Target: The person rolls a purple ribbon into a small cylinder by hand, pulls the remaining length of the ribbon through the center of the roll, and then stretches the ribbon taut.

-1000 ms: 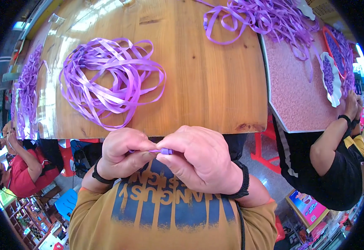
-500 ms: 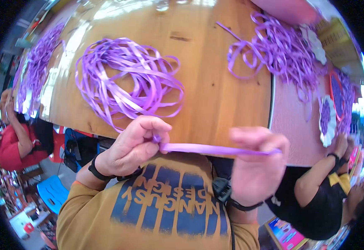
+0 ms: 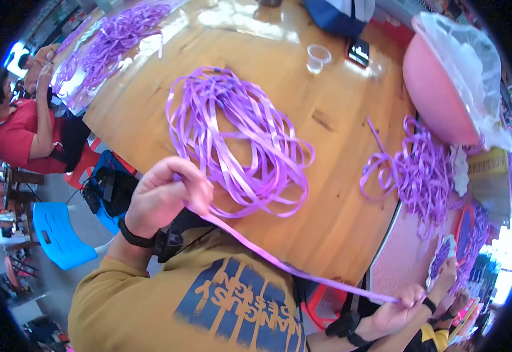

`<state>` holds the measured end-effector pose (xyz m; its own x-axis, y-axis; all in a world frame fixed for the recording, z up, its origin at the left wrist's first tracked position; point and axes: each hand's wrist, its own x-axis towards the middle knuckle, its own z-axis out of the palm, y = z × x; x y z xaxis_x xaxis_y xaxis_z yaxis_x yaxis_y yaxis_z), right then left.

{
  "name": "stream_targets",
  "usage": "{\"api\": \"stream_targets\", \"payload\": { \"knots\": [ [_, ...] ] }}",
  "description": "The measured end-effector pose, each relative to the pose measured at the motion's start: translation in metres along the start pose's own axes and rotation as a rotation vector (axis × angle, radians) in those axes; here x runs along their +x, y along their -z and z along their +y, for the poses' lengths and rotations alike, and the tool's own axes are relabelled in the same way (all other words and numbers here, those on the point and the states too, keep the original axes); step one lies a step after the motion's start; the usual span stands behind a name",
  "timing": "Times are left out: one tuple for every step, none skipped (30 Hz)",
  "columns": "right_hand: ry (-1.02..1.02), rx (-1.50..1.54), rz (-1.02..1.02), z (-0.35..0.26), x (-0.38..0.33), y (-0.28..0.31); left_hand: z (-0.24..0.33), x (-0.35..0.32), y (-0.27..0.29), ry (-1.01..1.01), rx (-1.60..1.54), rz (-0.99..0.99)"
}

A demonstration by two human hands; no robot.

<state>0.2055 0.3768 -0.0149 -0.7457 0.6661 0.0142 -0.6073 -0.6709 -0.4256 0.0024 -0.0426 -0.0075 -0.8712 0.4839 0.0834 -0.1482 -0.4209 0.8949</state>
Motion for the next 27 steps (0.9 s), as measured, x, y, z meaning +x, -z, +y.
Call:
{"api": "stream_targets", "payload": {
  "knots": [
    [-0.004,-0.121,-0.009,0.000,-0.002,0.000,0.004,0.001,0.008,-0.035,-0.157,0.065],
    [-0.012,-0.306,-0.080,-0.009,0.001,0.022,0.008,0.001,0.018,-0.075,-0.156,0.071],
    [-0.041,-0.346,-0.073,-0.006,0.000,0.022,0.013,0.004,0.029,-0.178,-0.312,0.129],
    [-0.064,-0.394,-0.064,-0.003,-0.003,0.019,0.015,0.008,0.039,-0.277,-0.477,0.176],
    [-0.008,-0.419,-0.024,-0.003,-0.001,0.033,0.017,0.011,0.050,-0.316,-0.472,0.174],
    [0.051,-0.444,0.019,0.001,0.002,0.040,0.019,0.012,0.060,-0.330,-0.512,0.239],
    [0.054,-0.440,-0.017,0.011,0.003,0.026,0.021,0.012,0.068,-0.341,-0.562,0.305],
    [0.105,-0.391,0.178,0.021,-0.001,0.018,0.022,0.012,0.069,-0.367,-0.561,0.301],
    [0.151,-0.340,0.376,0.028,-0.001,0.010,0.021,0.012,0.069,-0.340,-0.589,0.329],
    [0.143,-0.337,0.360,0.029,0.002,0.010,0.020,0.009,0.067,-0.307,-0.617,0.363],
    [0.137,-0.290,0.310,0.028,0.004,0.017,0.020,0.007,0.065,-0.301,-0.637,0.365],
    [0.130,-0.244,0.264,0.026,0.005,0.024,0.019,0.006,0.068,-0.308,-0.636,0.369],
    [0.117,-0.245,0.256,0.021,0.011,0.038,0.016,0.002,0.071,-0.305,-0.682,0.328],
    [0.086,-0.252,0.155,0.014,0.018,0.054,0.015,0.001,0.072,-0.297,-0.730,0.281],
    [0.060,-0.260,0.057,0.010,0.022,0.065,0.014,0.004,0.070,-0.285,-0.739,0.323],
    [0.056,-0.262,0.057,0.010,0.023,0.067,0.014,0.004,0.072,-0.285,-0.740,0.328],
    [0.045,-0.264,0.036,0.009,0.024,0.068,0.013,0.004,0.075,-0.263,-0.739,0.323],
    [0.033,-0.266,0.015,0.008,0.024,0.070,0.013,0.004,0.077,-0.240,-0.739,0.318],
    [0.030,-0.269,0.016,0.009,0.026,0.072,0.014,0.005,0.078,-0.239,-0.740,0.322],
    [0.031,-0.248,0.023,0.010,0.027,0.074,0.016,0.006,0.077,-0.231,-0.732,0.330],
    [0.032,-0.227,0.030,0.010,0.027,0.076,0.017,0.007,0.077,-0.222,-0.724,0.339],
    [0.030,-0.229,0.033,0.014,0.025,0.073,0.017,0.008,0.078,-0.220,-0.723,0.342],
    [0.061,-0.247,0.108,0.018,0.022,0.071,0.016,0.009,0.079,-0.216,-0.715,0.357],
    [0.093,-0.264,0.184,0.022,0.020,0.068,0.016,0.009,0.079,-0.213,-0.706,0.372],
    [0.091,-0.265,0.185,0.019,0.022,0.074,0.015,0.008,0.080,-0.211,-0.705,0.374],
    [0.090,-0.292,0.266,0.016,0.025,0.080,0.014,0.007,0.082,-0.207,-0.667,0.354],
    [0.088,-0.319,0.346,0.013,0.028,0.086,0.013,0.007,0.082,-0.203,-0.629,0.334]
  ]
}}
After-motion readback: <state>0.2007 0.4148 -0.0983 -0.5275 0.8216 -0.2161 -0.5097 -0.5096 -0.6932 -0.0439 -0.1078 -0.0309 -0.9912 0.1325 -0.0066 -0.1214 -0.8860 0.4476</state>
